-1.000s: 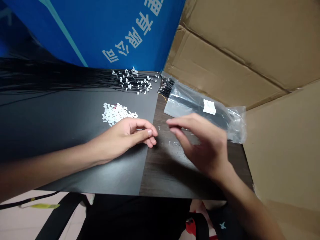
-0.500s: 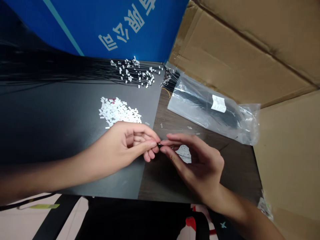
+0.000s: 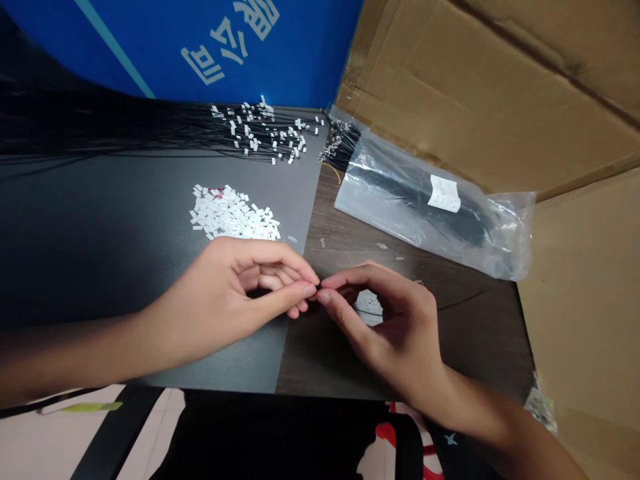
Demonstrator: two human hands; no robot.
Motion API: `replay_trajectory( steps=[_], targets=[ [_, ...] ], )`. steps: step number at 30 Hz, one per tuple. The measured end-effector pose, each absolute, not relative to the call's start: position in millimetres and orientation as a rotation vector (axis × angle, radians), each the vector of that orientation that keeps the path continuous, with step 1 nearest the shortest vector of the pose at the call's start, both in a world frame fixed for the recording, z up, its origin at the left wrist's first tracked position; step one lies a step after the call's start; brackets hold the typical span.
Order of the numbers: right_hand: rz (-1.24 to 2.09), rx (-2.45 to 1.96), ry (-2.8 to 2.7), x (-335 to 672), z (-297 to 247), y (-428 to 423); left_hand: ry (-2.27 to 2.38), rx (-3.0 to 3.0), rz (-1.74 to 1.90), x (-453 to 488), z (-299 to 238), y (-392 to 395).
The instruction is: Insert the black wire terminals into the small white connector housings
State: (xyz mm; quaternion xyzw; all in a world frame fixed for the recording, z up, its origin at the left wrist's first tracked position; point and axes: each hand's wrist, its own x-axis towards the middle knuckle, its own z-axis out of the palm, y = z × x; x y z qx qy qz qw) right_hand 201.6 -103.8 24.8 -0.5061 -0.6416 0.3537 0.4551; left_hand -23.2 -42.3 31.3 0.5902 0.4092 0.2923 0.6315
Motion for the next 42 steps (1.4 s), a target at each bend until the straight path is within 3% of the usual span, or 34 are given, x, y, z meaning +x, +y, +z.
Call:
replay_trajectory(
  steps=[4, 10, 14, 42],
  targets=[
    [0.986, -1.264, -1.559, 202.2, 31.9, -102.7, 0.912, 1.313, 0.598, -21.7, 32.8, -39.0],
    [1.605, -1.175, -1.143, 207.6, 35.6, -90.7, 0.832, 1.194, 0.576, -22.6, 25.4, -32.3],
    [1.791, -1.146, -0.973, 210.1, 31.7, -86.0, 0.816, 1.277, 0.603, -25.8, 21.8, -27.0],
    [1.773, -1.102, -1.041, 210.7, 33.7, -87.0, 0.813, 1.085, 0.618, -25.6, 15.2, -24.8]
  ],
)
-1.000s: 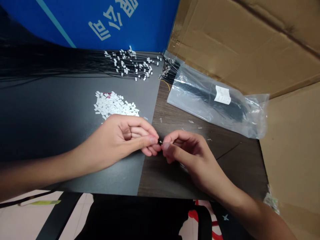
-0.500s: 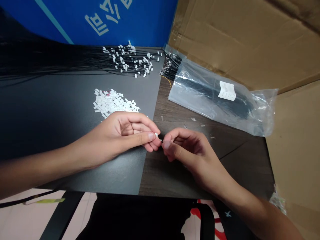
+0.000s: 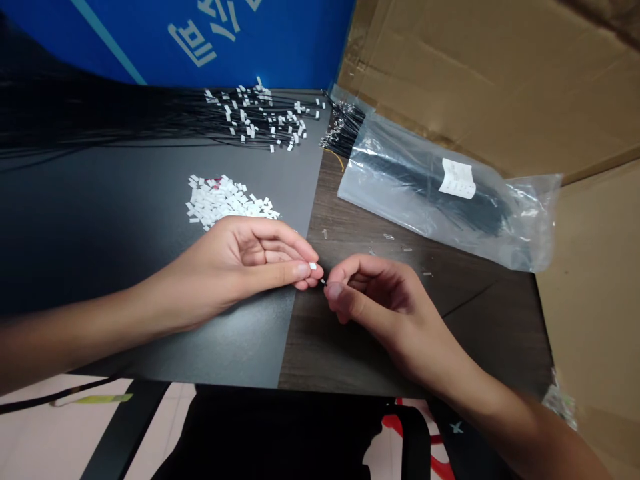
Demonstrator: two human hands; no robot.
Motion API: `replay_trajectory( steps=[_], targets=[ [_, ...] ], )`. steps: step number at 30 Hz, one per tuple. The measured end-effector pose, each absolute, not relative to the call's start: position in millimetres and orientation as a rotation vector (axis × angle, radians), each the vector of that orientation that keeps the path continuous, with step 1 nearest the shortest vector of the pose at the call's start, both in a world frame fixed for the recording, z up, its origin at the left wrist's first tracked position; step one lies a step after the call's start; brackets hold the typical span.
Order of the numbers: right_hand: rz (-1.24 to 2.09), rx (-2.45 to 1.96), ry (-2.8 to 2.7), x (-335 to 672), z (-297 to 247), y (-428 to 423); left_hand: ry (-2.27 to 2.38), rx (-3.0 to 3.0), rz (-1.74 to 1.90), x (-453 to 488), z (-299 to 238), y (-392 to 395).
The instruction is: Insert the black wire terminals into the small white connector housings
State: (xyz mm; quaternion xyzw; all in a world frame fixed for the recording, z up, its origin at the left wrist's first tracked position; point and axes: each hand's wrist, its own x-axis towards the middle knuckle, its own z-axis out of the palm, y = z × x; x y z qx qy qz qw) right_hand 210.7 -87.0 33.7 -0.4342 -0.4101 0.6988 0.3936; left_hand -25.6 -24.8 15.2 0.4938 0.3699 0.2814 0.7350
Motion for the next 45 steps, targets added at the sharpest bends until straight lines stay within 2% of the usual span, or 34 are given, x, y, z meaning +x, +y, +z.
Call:
replay_trajectory(
  steps=[17, 27, 45],
  targets=[
    [1.767, -1.152, -1.109, 210.4, 35.7, -88.0, 0.811, 1.305, 0.606, -28.6, 19.0, -26.6],
    [1.795, -1.148, -1.092, 209.8, 35.1, -88.7, 0.821, 1.147, 0.55, -28.1, 19.7, -27.3],
    [1.789, -1.187, -1.128, 212.6, 37.8, -86.6, 0.814, 1.282, 0.58, -26.7, 21.1, -24.9]
  ],
)
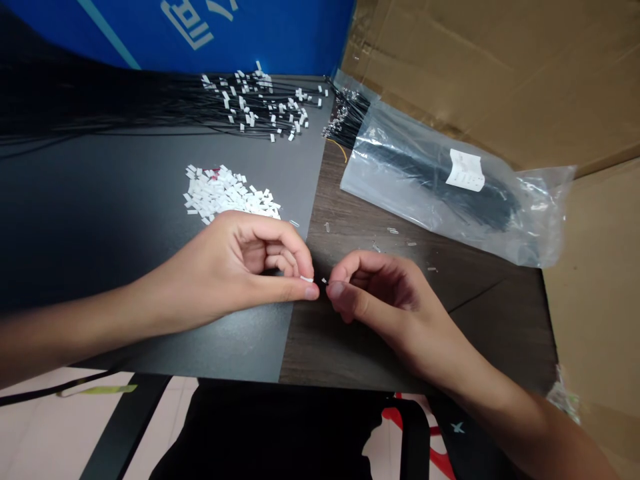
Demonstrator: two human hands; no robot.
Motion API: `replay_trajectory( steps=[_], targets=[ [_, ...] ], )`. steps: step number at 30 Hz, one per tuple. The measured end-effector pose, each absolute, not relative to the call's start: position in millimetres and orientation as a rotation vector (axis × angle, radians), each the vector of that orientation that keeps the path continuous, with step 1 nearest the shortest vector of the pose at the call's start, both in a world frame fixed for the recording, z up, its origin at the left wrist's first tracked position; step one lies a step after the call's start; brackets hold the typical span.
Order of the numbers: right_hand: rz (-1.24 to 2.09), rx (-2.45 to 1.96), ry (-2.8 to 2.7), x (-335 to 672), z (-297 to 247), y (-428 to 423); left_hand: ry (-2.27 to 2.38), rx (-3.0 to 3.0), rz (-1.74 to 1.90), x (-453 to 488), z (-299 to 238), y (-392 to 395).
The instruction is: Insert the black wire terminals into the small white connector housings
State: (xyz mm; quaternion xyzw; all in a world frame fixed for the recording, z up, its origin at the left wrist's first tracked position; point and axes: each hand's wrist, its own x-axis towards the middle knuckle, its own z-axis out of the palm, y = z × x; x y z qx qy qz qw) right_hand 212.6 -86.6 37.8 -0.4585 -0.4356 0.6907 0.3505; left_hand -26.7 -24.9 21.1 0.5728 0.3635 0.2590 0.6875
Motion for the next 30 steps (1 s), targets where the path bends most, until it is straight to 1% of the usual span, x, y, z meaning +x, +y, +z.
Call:
replay_trajectory(
  steps=[14, 24, 30],
  targets=[
    [1.76, -1.241, -1.17, 214.8, 33.1, -84.8, 0.869, 1.374, 0.603, -26.6, 22.9, -24.4],
    [1.863, -1.226, -1.096, 213.6, 33.1, -85.3, 0.849, 1.176, 0.543, -27.8, 18.3, -24.4],
    [2.002, -1.12, -1.076, 214.1, 33.8, -85.4, 0.791, 1.247, 0.572, -27.3, 21.7, -28.1]
  ],
)
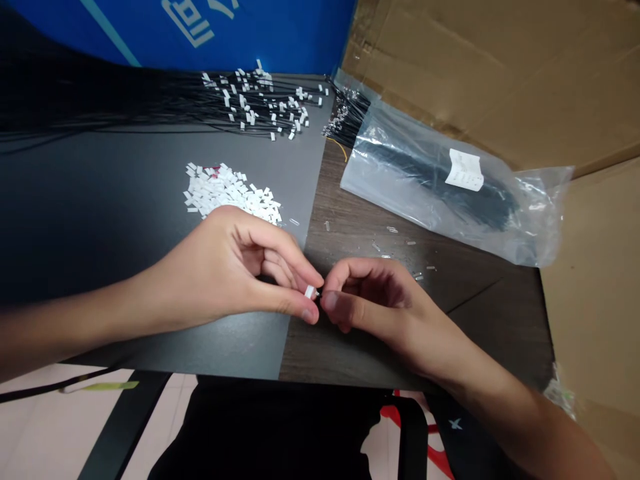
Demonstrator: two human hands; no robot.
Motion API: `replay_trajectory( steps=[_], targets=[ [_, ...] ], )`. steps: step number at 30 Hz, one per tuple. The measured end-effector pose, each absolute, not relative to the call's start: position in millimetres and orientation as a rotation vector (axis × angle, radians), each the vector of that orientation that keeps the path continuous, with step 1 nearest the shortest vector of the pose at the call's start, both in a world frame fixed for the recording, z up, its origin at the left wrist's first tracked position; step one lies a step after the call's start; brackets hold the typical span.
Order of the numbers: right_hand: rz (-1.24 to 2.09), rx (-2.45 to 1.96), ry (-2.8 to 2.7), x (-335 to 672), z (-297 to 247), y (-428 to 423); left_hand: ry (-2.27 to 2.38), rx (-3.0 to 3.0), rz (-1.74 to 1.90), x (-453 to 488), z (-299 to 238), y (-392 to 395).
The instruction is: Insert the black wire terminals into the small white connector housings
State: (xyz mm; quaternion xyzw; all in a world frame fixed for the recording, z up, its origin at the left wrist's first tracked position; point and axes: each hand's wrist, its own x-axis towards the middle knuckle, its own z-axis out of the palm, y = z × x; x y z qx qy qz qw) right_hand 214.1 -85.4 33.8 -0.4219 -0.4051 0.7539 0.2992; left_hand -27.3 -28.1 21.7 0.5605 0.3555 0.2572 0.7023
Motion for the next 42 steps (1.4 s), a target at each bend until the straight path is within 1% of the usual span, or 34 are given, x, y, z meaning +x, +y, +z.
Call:
replay_trajectory(
  steps=[5, 14, 30, 36, 42],
  targets=[
    [2.089, -0.994, -1.018, 212.6, 35.0, -84.8, 0.757, 1.328, 0.561, -30.6, 24.8, -29.7],
    [2.146, -0.963, -1.009, 216.3, 33.2, -86.9, 0.712, 1.308, 0.53, -29.8, 26.8, -30.0],
    [2.136, -1.094, -0.993, 214.8, 36.7, -88.7, 0.703, 1.375, 0.562, -32.0, 25.9, -32.8],
    [2.192, -1.047, -0.94, 216.4, 36.7, -85.2, 0.707, 1.381, 0.56, -29.8, 25.5, -31.8],
    [2.218, -1.097, -0.944, 216.7, 37.0, -83.6, 0.694, 1.389, 0.559, -28.4, 26.4, -32.0]
  ],
)
